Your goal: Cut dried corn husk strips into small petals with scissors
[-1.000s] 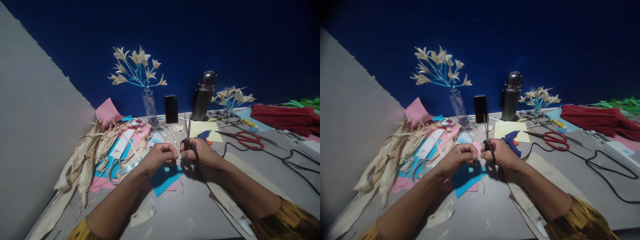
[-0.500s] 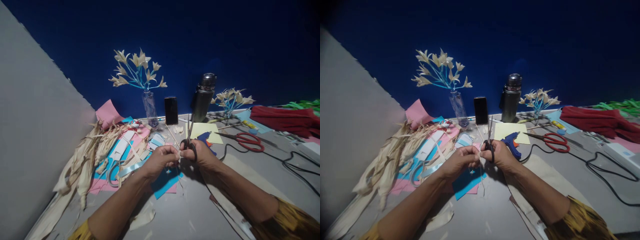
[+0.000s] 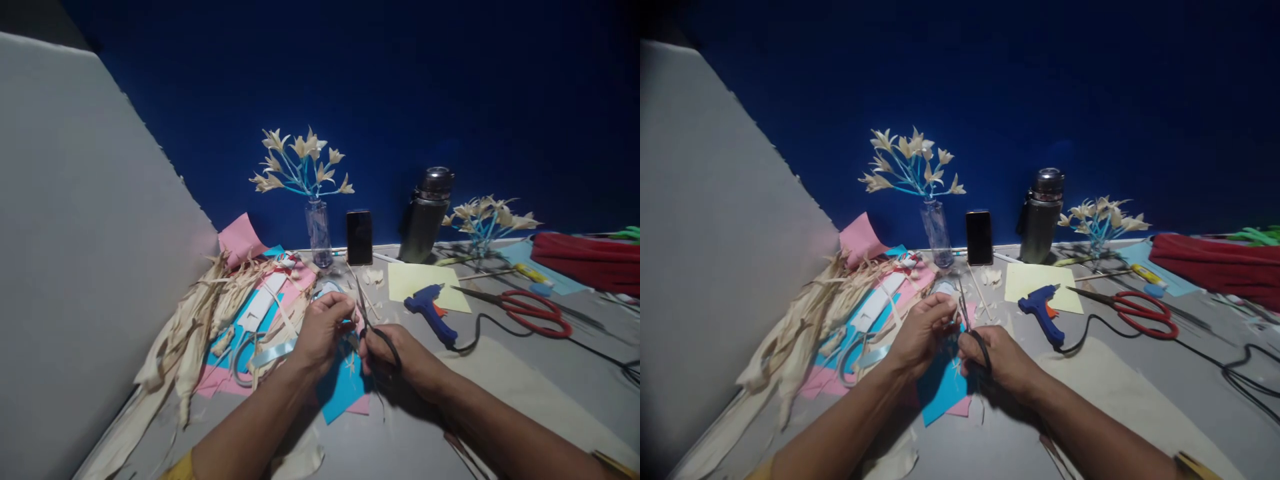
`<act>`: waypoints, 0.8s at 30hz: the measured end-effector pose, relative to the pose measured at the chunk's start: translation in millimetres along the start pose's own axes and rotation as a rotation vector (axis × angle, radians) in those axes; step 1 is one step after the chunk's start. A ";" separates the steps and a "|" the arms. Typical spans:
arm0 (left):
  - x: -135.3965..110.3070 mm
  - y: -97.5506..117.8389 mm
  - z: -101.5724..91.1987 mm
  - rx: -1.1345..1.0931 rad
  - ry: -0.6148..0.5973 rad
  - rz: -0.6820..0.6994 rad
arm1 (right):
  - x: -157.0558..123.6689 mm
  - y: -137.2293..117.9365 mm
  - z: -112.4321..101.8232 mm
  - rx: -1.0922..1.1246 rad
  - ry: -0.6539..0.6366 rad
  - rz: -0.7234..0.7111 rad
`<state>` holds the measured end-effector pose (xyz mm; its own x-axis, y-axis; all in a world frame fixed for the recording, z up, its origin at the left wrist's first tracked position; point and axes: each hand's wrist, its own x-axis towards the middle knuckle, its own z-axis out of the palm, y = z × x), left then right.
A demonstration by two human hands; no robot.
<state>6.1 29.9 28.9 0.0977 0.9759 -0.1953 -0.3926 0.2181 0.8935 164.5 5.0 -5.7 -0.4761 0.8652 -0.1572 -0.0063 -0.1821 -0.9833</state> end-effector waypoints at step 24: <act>-2.3 0.0 0.5 0.056 0.015 0.002 | -3.4 -0.9 4.5 -0.004 0.033 0.100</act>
<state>6.3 27.6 29.6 0.0834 0.9765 -0.1987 -0.3412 0.2153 0.9150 162.2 0.1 -3.8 -0.4451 0.8575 -0.2579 0.0435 -0.2670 -0.9627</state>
